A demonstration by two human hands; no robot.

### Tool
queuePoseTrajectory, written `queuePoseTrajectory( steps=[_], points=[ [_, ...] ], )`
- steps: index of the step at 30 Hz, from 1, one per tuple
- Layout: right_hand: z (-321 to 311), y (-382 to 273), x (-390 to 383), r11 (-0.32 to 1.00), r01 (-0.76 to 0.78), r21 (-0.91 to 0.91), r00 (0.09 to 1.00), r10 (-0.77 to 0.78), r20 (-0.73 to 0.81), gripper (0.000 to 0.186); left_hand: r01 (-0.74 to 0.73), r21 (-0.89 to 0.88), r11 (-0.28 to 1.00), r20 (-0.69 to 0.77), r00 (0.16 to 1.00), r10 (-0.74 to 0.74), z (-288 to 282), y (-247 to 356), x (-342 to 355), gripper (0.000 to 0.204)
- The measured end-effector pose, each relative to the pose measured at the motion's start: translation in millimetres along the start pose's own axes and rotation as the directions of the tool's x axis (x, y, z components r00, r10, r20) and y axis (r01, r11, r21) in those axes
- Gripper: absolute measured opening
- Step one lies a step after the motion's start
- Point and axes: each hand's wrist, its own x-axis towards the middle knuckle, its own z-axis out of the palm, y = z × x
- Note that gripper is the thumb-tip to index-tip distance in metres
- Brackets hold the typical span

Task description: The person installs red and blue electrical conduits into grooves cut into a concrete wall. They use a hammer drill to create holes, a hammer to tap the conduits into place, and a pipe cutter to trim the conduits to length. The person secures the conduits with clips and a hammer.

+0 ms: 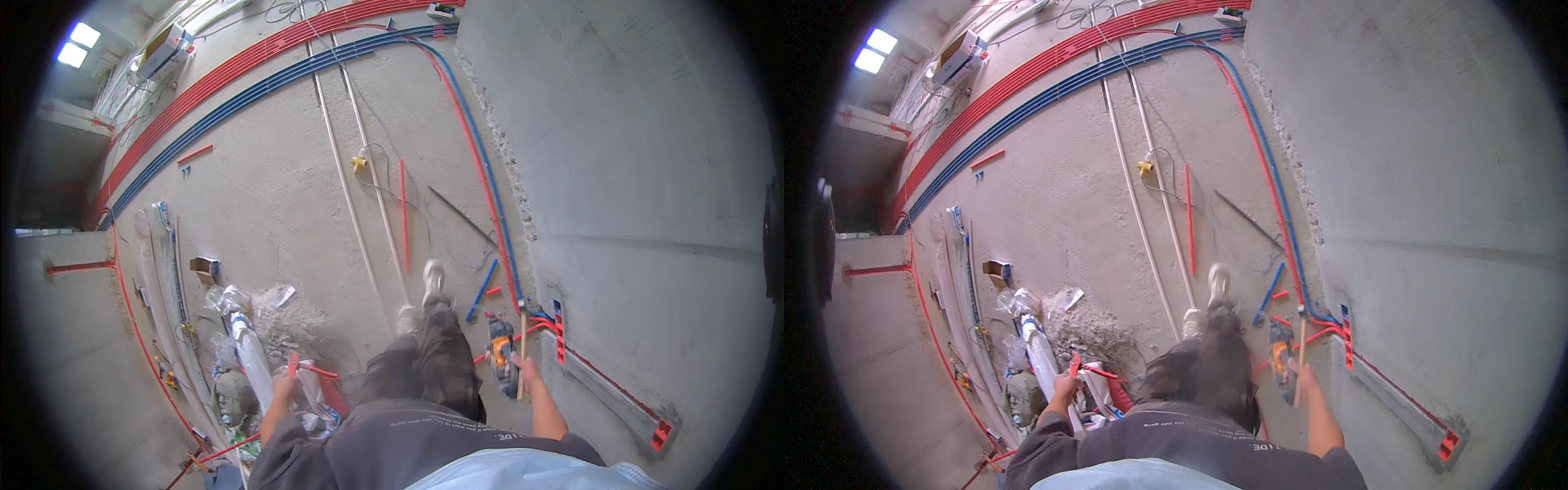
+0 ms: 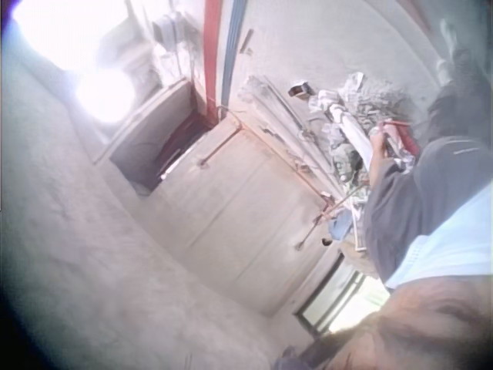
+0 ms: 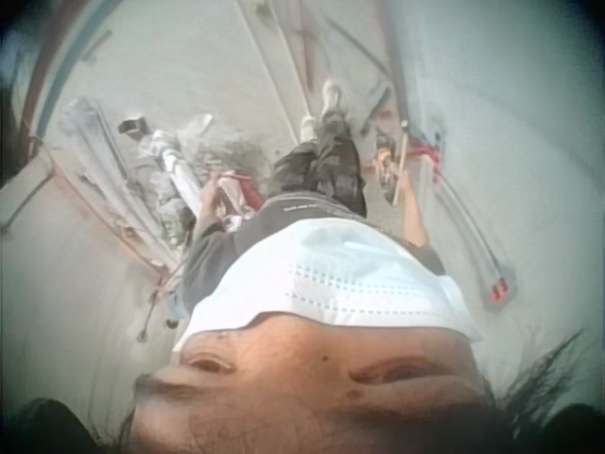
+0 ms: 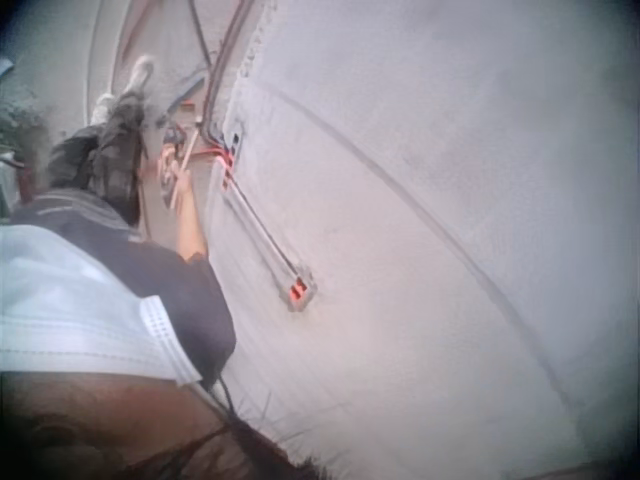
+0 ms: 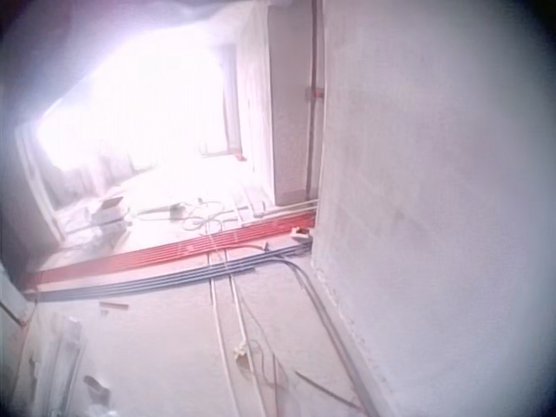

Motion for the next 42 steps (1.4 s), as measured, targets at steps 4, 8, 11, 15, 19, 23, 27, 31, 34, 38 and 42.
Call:
queuePoseTrajectory(
  steps=[4,8,11,15,19,23,27,31,34,38,42],
  points=[
    [65,-89,64,0.989,-0.064,0.137,0.993,0.049,0.105,0.032,-0.048,0.156,0.987,-0.113,0.991,0.066,-57,13,26,0.007],
    [127,-183,126,0.996,-0.091,-0.023,0.989,0.093,0.117,0.031,-0.004,-0.029,1.0,-0.203,0.979,-0.002,-84,25,15,0.012],
    [188,-274,125,0.993,-0.045,-0.111,0.993,0.057,0.108,0.031,-0.145,0.534,0.833,0.022,0.987,0.157,-110,52,-10,0.02],
    [223,-362,153,0.977,0.081,-0.199,0.995,-0.067,0.075,0.029,0.244,0.261,0.934,-0.102,0.969,-0.224,-107,99,26,0.033],
    [292,-463,171,0.961,0.075,-0.268,0.997,-0.068,0.033,0.029,-0.427,0.722,0.544,0.407,0.898,0.163,-150,170,118,0.057],
    [359,-560,167,0.977,0.054,-0.205,0.998,-0.044,0.048,0.034,0.071,0.246,0.967,0.065,0.994,-0.09,-181,380,170,0.017],
    [413,-626,183,0.987,0.061,-0.15,0.998,-0.055,0.039,0.033,-0.26,-0.024,0.965,-0.062,0.964,0.258,-250,592,205,0.001],
    [471,-682,205,0.989,0.148,0.003,0.989,-0.148,0.026,0.033,-0.277,-0.015,0.961,-0.127,0.954,0.273,-297,771,221,0.005],
    [510,-729,208,0.99,0.125,0.063,0.992,-0.125,-0.008,0.034,-0.335,0.065,0.94,-0.056,0.939,0.338,-304,886,211,0.007],
    [516,-738,275,0.983,0.091,0.16,0.995,-0.095,0.017,0.034,-0.42,0.309,0.853,0.038,0.902,0.43,-283,1003,237,0.012],
    [515,-768,332,0.995,0.047,0.085,0.993,-0.037,-0.116,0.04,-0.438,0.486,0.756,0.095,0.887,0.453,-232,1099,272,0.012]
  ],
)
